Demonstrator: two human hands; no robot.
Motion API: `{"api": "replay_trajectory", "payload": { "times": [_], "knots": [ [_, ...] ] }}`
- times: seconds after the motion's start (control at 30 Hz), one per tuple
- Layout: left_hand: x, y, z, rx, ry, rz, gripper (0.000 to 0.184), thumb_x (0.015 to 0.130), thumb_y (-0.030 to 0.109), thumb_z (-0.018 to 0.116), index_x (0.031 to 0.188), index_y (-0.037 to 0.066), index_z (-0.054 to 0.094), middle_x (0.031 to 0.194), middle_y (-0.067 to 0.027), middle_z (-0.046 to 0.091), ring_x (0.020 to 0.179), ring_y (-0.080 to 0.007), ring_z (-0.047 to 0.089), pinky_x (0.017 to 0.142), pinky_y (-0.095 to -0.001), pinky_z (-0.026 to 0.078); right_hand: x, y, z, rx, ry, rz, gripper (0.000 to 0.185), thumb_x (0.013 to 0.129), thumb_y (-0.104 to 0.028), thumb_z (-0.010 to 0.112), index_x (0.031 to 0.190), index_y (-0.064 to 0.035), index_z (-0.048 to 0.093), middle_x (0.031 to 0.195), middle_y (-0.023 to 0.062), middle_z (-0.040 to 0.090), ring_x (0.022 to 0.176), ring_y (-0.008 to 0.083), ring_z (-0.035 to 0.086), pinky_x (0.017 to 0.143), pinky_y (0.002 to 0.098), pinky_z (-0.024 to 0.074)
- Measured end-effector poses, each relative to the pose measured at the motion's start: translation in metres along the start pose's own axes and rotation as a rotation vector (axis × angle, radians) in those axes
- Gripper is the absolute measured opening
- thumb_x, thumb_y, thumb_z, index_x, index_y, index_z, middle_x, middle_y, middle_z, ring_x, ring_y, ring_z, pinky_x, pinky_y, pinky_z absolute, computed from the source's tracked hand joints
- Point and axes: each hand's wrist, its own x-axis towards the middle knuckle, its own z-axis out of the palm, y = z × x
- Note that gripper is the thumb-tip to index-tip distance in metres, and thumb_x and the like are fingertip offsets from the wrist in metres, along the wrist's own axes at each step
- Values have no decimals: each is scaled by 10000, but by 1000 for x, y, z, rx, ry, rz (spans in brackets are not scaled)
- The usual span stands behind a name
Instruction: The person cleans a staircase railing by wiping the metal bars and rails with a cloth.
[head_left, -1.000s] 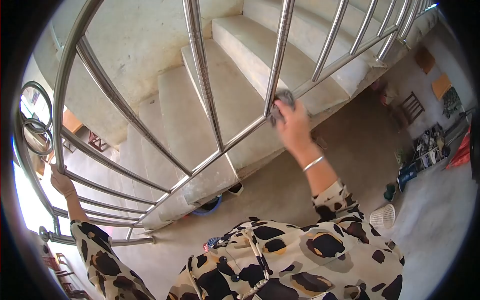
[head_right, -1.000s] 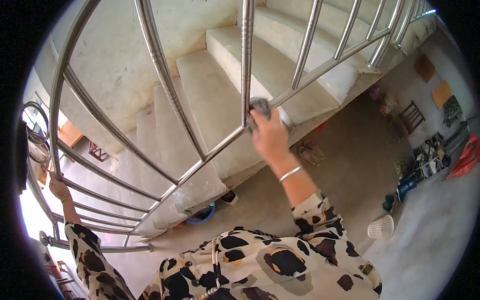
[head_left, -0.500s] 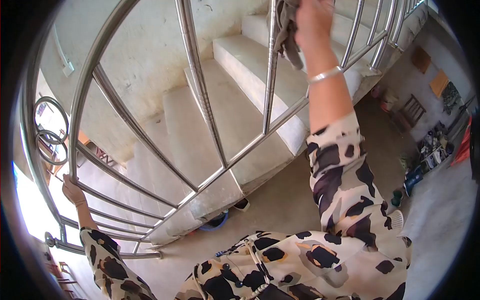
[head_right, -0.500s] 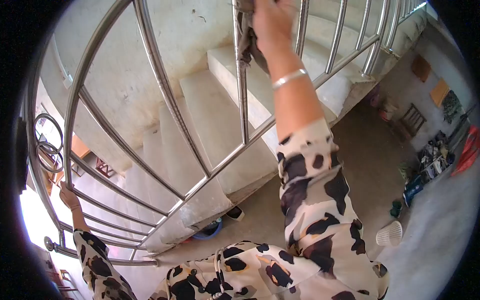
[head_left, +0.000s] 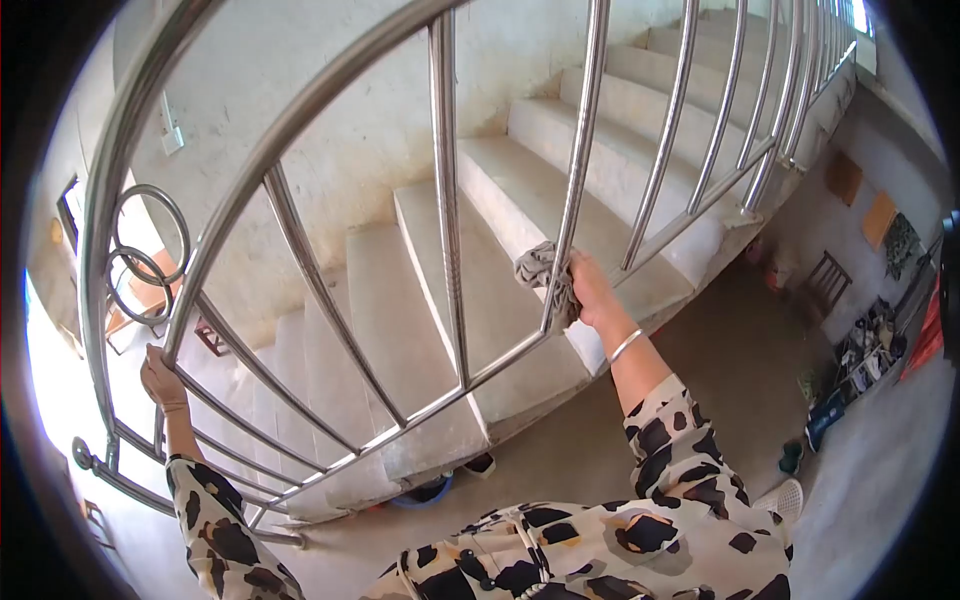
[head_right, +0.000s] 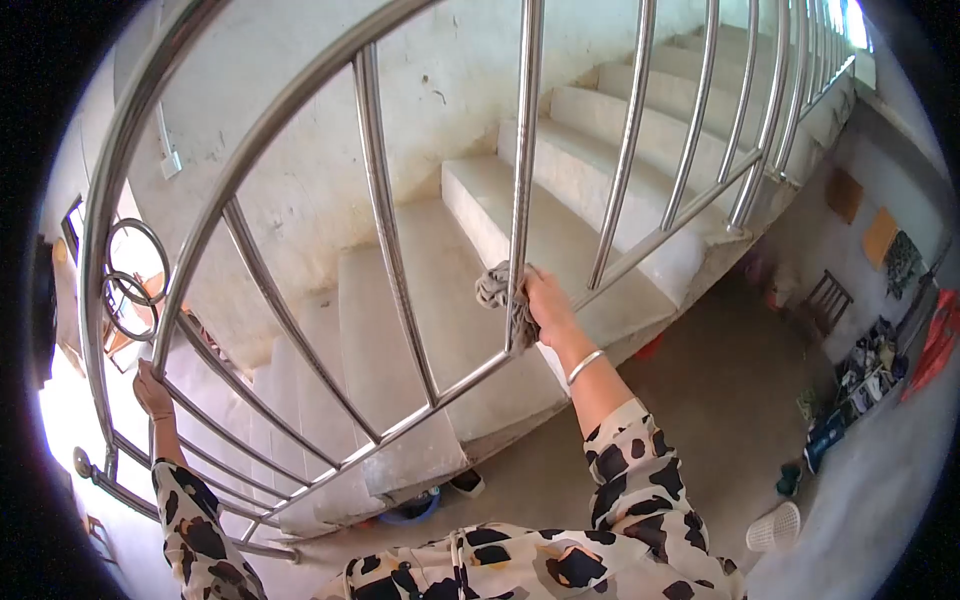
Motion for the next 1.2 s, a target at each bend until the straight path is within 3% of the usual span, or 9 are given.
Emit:
{"api": "replay_trajectory", "payload": {
  "times": [0.17, 0.33, 0.47, 0.5, 0.63, 0.83, 0.9, 1.07, 1.2],
  "knots": [
    [-4, 8, 1, -6, 12, 17, 443, 906, 302, 386, 605, -8, 483, 515, -54, 372, 502, -149, 325, 494, -314, 281, 5, -138, 38, 96, 319, -651, 269, 837, -228, 547, 974, 4, 557, 868, 23, 556, 750, 107, 474, 694, 247, 400],
    [-9, 19, 4, -33, 91, 87, 435, 904, 301, 405, 590, 5, 458, 515, -40, 351, 504, -138, 305, 488, -310, 266, 44, -249, 55, -573, 658, -1901, 187, 751, -155, 635, 908, -53, 616, 762, 93, 614, 704, 211, 515, 650, 314, 429],
    [-6, 14, -1, -57, -28, 22, 435, 906, 302, 406, 599, 2, 472, 519, -29, 357, 508, -128, 308, 488, -300, 267, 23, -227, 64, -866, 522, -1928, 236, 725, -48, 575, 959, -23, 593, 752, 111, 591, 642, 227, 533, 695, 318, 437],
    [-7, 18, 1, -55, 9, 39, 437, 908, 303, 404, 601, 0, 479, 519, -25, 357, 508, -124, 307, 487, -294, 269, 18, -224, 63, -941, 442, -2027, 265, 643, -18, 610, 908, -29, 619, 851, 192, 571, 744, 318, 539, 745, 378, 436],
    [0, 6, -8, -13, -61, 36, 439, 905, 306, 392, 619, -8, 503, 528, -28, 387, 516, -122, 329, 493, -284, 287, 23, -211, 78, -1019, 427, -1956, 296, 630, 12, 623, 917, -61, 628, 1005, 217, 519, 876, 369, 525, 768, 402, 437],
    [3, 10, -9, -8, -62, 2, 437, 887, 313, 402, 630, -18, 528, 533, -40, 441, 508, -128, 367, 502, -283, 305, 19, -150, 64, -1412, 575, -1429, 256, 652, -99, 665, 907, -123, 653, 795, 95, 599, 774, 272, 525, 685, 349, 433],
    [9, 0, -9, 16, -110, -46, 449, 884, 326, 403, 634, -20, 541, 534, -38, 448, 507, -124, 372, 501, -281, 305, 7, -95, 53, -1329, 578, -1557, 293, 619, -90, 654, 905, -153, 668, 909, 119, 559, 833, 297, 502, 715, 353, 428],
    [11, 0, -10, 8, -90, -39, 459, 878, 332, 404, 633, -22, 564, 554, -57, 503, 527, -126, 423, 518, -268, 333, -56, 60, 30, -1338, 272, -959, 368, 561, -11, 624, 892, -162, 675, 1026, 152, 515, 817, 329, 475, 739, 375, 422],
    [13, -2, -7, 45, -70, -55, 472, 871, 345, 393, 634, -23, 567, 564, -72, 523, 540, -137, 449, 543, -282, 346, -101, 109, 28, -1123, 136, -727, 352, 586, 23, 580, 901, -112, 665, 1001, 160, 529, 840, 341, 509, 759, 386, 434]
  ]
}}
